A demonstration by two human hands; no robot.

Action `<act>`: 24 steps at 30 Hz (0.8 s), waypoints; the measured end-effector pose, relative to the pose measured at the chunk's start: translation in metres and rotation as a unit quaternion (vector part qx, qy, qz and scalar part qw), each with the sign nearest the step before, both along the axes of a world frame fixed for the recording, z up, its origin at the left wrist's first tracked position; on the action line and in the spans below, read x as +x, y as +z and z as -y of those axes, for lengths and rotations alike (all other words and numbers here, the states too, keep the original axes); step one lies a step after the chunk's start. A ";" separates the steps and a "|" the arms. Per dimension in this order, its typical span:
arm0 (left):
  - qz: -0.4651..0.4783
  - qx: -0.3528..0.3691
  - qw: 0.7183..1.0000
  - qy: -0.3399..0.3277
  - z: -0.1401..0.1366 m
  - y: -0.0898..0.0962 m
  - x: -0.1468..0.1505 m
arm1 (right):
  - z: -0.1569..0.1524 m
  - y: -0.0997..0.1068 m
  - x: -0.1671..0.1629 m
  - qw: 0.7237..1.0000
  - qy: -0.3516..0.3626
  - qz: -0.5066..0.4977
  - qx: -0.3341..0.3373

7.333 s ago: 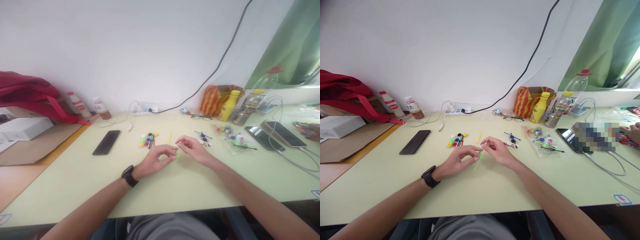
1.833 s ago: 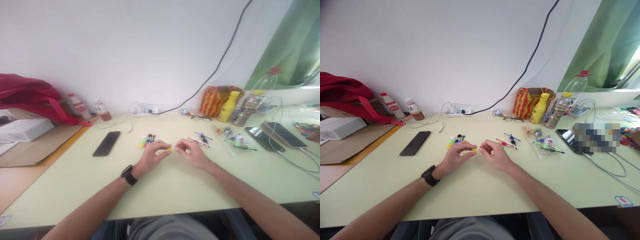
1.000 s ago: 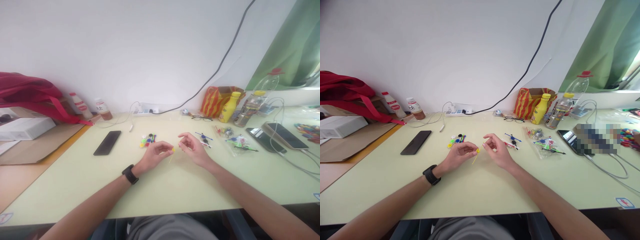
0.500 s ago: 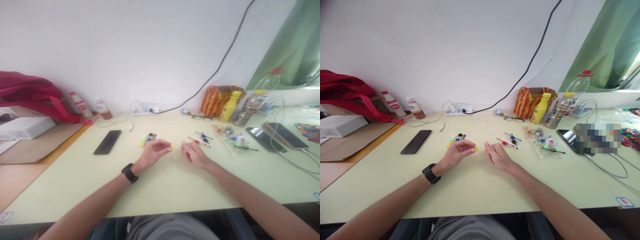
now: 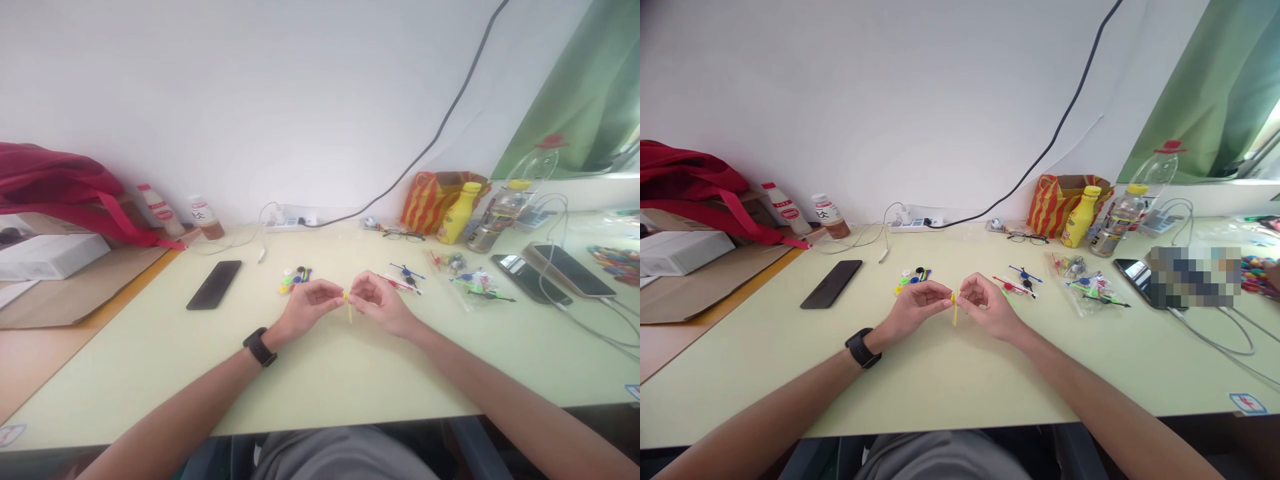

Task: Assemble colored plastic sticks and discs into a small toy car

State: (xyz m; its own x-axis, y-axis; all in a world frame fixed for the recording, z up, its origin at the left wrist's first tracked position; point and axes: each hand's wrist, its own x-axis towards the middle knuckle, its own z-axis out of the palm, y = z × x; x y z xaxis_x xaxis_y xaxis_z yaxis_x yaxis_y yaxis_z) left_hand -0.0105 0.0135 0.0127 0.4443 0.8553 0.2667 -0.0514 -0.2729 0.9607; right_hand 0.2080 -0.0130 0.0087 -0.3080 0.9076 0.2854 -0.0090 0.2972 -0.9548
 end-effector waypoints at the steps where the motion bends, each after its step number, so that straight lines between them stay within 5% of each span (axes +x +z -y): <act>1: 0.001 -0.002 1.000 -0.003 0.000 0.000 0.000 | 0.000 0.000 0.000 1.000 -0.001 0.004 0.003; 11: -0.001 -0.003 1.000 0.007 0.000 -0.001 -0.001 | 0.007 0.007 0.002 0.993 -0.066 0.044 0.092; 18: 0.001 -0.011 1.000 0.010 0.001 0.001 -0.001 | -0.003 0.001 0.009 0.995 -0.005 0.103 0.012; 24: 0.002 -0.002 1.000 0.011 0.000 0.000 -0.001 | 0.000 0.001 0.002 1.000 0.006 0.009 -0.016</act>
State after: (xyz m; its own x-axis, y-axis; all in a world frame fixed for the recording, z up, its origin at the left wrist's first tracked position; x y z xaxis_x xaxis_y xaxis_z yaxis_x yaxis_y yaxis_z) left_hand -0.0114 0.0139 0.0124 0.4245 0.8660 0.2643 -0.0483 -0.2698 0.9617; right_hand 0.2101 -0.0130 0.0098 -0.3235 0.9125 0.2505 0.0042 0.2661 -0.9639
